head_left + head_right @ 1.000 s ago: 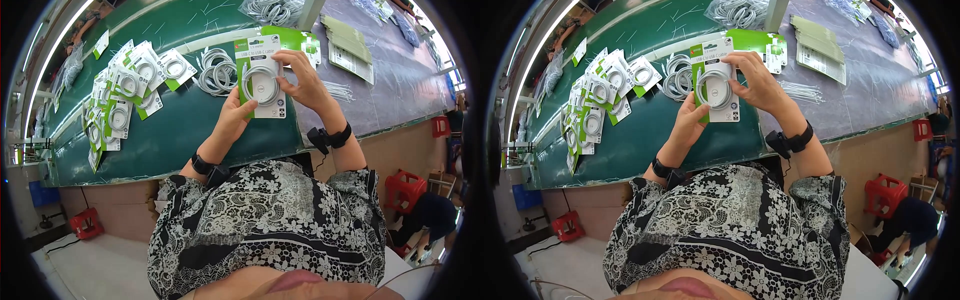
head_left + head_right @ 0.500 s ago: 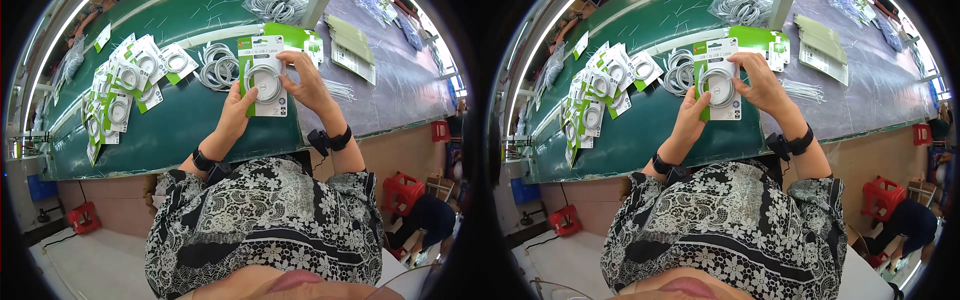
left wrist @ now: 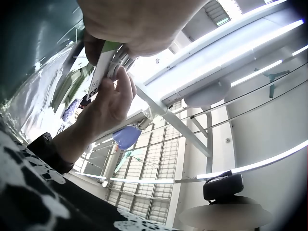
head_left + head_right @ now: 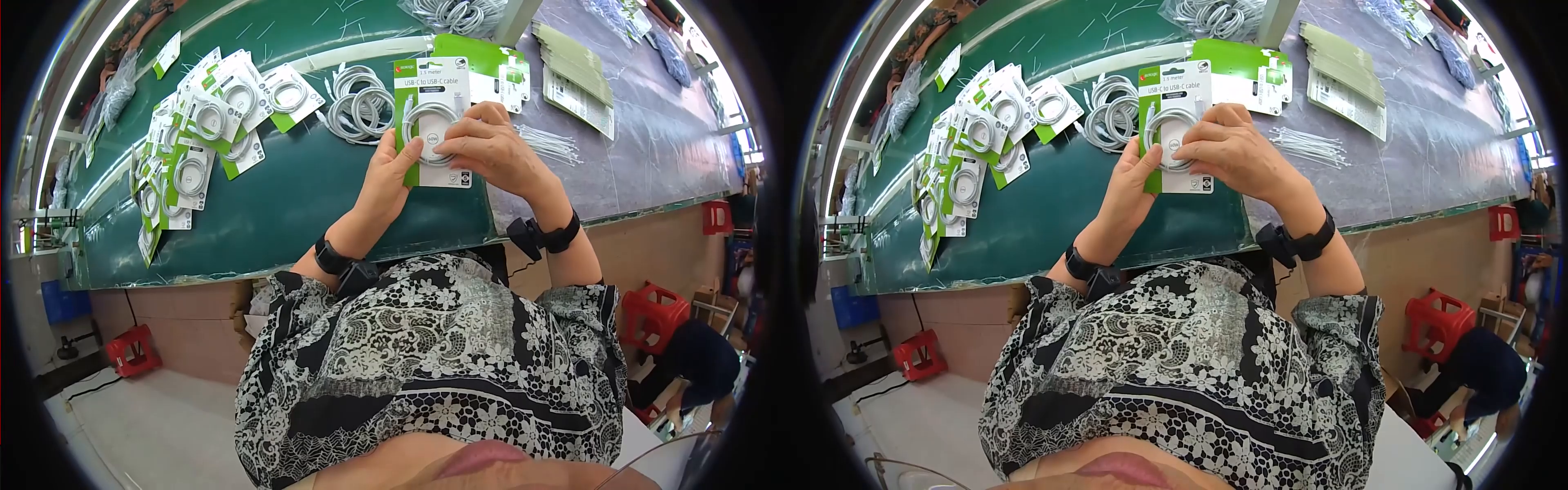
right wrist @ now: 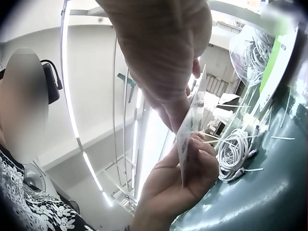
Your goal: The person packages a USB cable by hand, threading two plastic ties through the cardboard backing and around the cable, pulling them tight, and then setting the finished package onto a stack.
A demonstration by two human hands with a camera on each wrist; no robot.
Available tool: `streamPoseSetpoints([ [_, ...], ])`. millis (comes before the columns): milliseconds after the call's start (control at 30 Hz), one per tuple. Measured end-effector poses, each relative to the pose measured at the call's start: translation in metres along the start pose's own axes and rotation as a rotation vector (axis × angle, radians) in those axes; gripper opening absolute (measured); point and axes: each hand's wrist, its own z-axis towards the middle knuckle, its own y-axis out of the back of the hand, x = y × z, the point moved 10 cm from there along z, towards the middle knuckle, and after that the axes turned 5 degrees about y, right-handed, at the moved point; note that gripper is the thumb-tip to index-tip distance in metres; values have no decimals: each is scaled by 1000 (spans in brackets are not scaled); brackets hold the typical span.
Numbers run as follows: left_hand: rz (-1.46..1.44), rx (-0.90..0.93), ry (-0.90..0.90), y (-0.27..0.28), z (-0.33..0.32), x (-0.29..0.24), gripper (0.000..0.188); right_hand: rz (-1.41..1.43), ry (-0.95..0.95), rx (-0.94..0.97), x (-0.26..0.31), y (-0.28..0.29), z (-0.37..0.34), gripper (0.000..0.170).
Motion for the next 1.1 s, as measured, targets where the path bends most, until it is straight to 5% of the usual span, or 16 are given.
streamPoseSetpoints([
  [300,-95,-34,-1,2,-3,9,31,14,50,-7,1,-12,4,24],
  [500,101,-108,-184,14,-7,-2,38,-72,30,-77,6,-16,1,25],
  [733,243,-122,-208,14,-17,-1,38,-133,-181,-411,-11,9,1,27],
  [1100,335,-100,-286,11,-19,7,39,-303,-75,-281,-6,-7,16,21],
])
